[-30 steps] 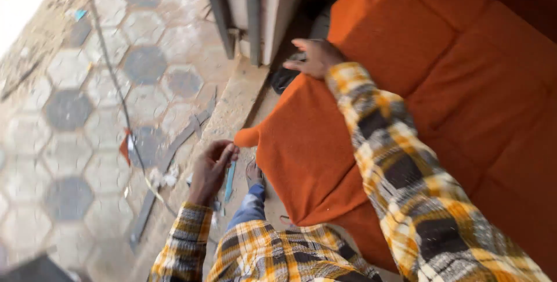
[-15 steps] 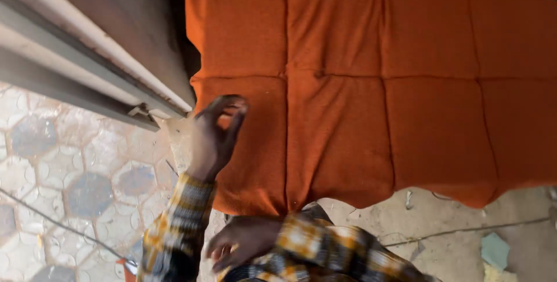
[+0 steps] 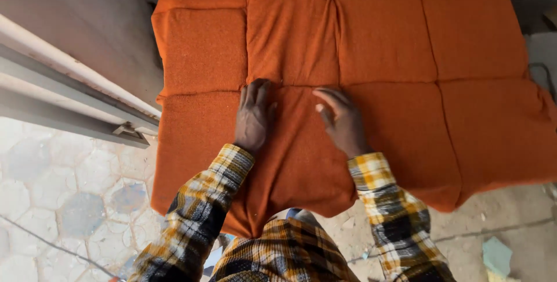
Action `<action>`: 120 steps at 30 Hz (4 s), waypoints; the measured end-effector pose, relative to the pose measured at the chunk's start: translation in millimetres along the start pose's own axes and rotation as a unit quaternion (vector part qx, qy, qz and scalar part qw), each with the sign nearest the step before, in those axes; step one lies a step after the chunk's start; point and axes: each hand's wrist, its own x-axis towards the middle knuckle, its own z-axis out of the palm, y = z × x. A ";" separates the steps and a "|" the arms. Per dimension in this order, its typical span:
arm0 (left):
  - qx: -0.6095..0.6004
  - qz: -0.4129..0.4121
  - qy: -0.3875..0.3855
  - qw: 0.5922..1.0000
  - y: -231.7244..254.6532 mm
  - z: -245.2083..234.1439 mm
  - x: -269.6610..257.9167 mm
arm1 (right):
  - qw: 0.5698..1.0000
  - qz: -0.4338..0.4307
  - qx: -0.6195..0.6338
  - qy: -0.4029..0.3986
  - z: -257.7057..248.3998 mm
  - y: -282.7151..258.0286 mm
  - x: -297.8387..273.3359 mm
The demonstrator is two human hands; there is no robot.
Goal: Smoothing and pressing orange fabric into the tufted grooves of a furniture cushion to ensure a tight and even fit.
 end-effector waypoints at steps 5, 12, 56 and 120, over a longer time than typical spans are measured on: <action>0.031 -0.046 0.071 0.996 0.1 12.3 -2.6 | 0.989 -0.133 -0.015 -0.067 36.9 16.9 42.1; 0.067 0.020 0.072 0.995 -3.4 16.9 -1.6 | 0.982 -0.189 -0.015 -0.019 61.6 52.5 57.0; 0.082 0.036 -0.059 0.994 -77.0 37.4 15.9 | 0.903 0.283 -0.208 -0.249 59.9 -2.3 107.5; -0.058 0.133 -0.048 0.988 -0.9 -50.9 -92.8 | 0.675 0.507 0.505 0.183 4.2 -43.2 -272.6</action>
